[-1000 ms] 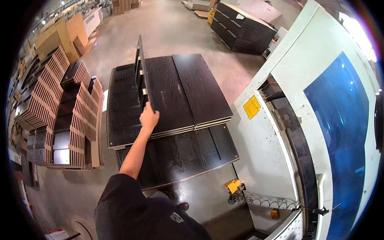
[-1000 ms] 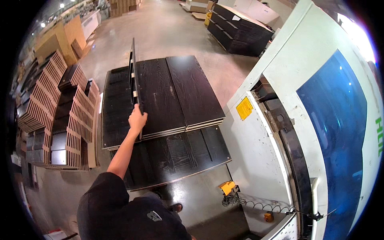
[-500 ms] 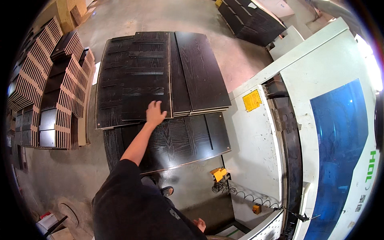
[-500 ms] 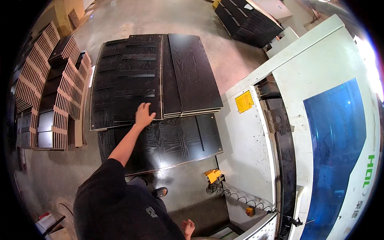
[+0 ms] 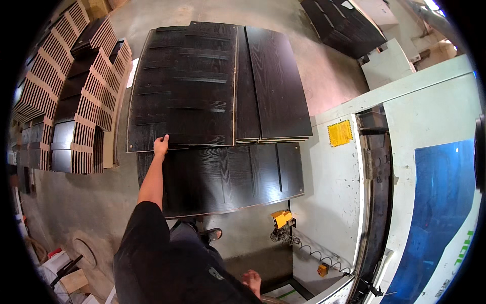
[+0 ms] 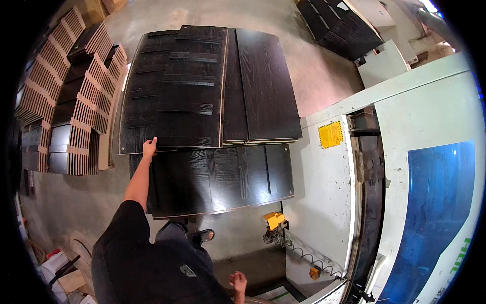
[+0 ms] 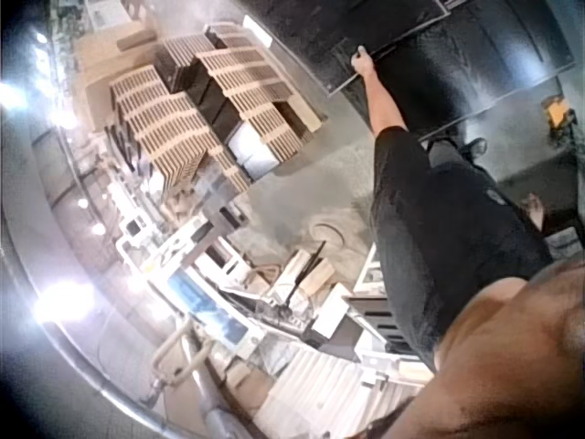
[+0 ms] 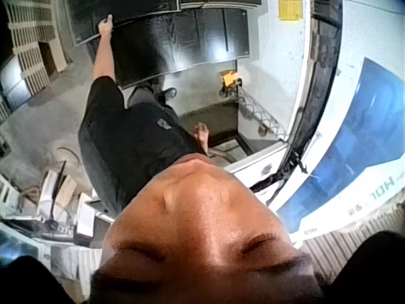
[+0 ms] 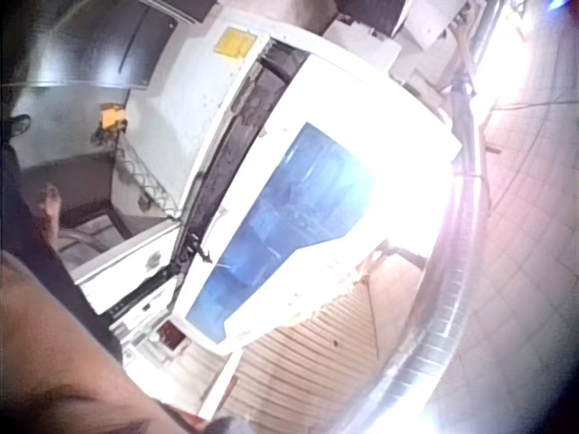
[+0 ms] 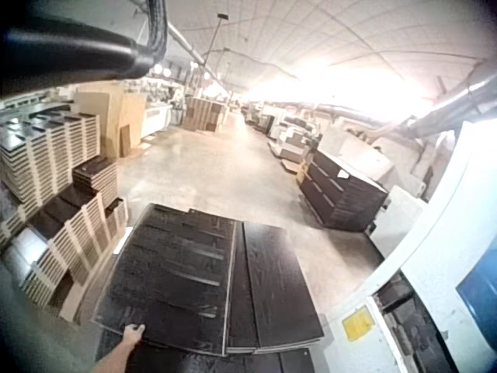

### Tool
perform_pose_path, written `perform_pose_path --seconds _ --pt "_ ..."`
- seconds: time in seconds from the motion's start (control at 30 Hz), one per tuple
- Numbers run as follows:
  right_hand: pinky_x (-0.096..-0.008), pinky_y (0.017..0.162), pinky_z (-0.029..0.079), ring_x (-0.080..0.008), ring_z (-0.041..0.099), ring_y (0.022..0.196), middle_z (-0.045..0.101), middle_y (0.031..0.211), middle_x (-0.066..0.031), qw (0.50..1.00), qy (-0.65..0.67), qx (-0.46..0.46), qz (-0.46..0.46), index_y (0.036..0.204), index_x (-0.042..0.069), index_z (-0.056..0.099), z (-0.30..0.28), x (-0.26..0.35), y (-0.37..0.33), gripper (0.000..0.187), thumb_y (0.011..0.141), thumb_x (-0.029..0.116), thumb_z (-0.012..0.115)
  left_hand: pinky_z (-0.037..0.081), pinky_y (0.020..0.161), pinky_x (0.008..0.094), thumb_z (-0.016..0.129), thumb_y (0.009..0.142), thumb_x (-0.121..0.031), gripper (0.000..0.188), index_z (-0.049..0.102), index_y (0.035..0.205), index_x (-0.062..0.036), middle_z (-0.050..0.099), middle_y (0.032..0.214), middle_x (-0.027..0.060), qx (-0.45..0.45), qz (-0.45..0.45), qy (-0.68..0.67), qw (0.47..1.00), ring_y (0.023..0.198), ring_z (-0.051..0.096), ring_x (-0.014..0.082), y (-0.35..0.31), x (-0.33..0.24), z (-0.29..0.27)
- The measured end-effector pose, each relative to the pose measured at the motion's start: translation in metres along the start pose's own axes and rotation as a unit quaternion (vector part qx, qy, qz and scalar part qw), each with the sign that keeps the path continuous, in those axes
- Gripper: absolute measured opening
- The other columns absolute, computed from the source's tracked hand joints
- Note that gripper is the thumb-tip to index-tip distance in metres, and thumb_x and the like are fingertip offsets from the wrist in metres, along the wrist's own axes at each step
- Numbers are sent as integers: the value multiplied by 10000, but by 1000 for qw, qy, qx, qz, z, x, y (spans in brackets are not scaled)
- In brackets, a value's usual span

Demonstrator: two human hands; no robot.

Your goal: The person cleans black wood panels using an air blower, moves them across a roller table, and feeds them into a CNC machine.

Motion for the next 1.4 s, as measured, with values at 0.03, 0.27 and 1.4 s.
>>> perform_pose_path --seconds 0.03,0.27,1.4 --pt "-302 622 538 -168 648 700 706 888 -105 999 -38 -9 -20 1167 40 598 -1 28 4 291 1010 285 591 518 585 360 679 924 -473 533 642 1168 -1 655 851 96 5 -2 -30 1000 720 647 207 1 4 -2" --pt "-289 611 534 -147 664 729 706 897 -92 982 -142 23 -124 1159 26 606 37 100 108 280 1006 259 591 430 448 312 751 877 -462 495 624 1041 -13 598 711 73 94 -56 -171 979 503 527 148 -22 20 0" --pt "-498 870 474 -470 632 965 662 1002 -324 898 -79 -423 -96 1011 -63 648 31 47 -33 536 991 453 505 299 1175 423 520 968 -576 810 346 1517 -7 343 1581 105 207 -161 -224 939 1396 388 308 -119 86 -10"
Point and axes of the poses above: each hand's wrist, its own y-axis towards the middle knuckle, its own z-axis out of the palm, x = y × z, the point moved 1 cm from there along y, towards the middle knuckle
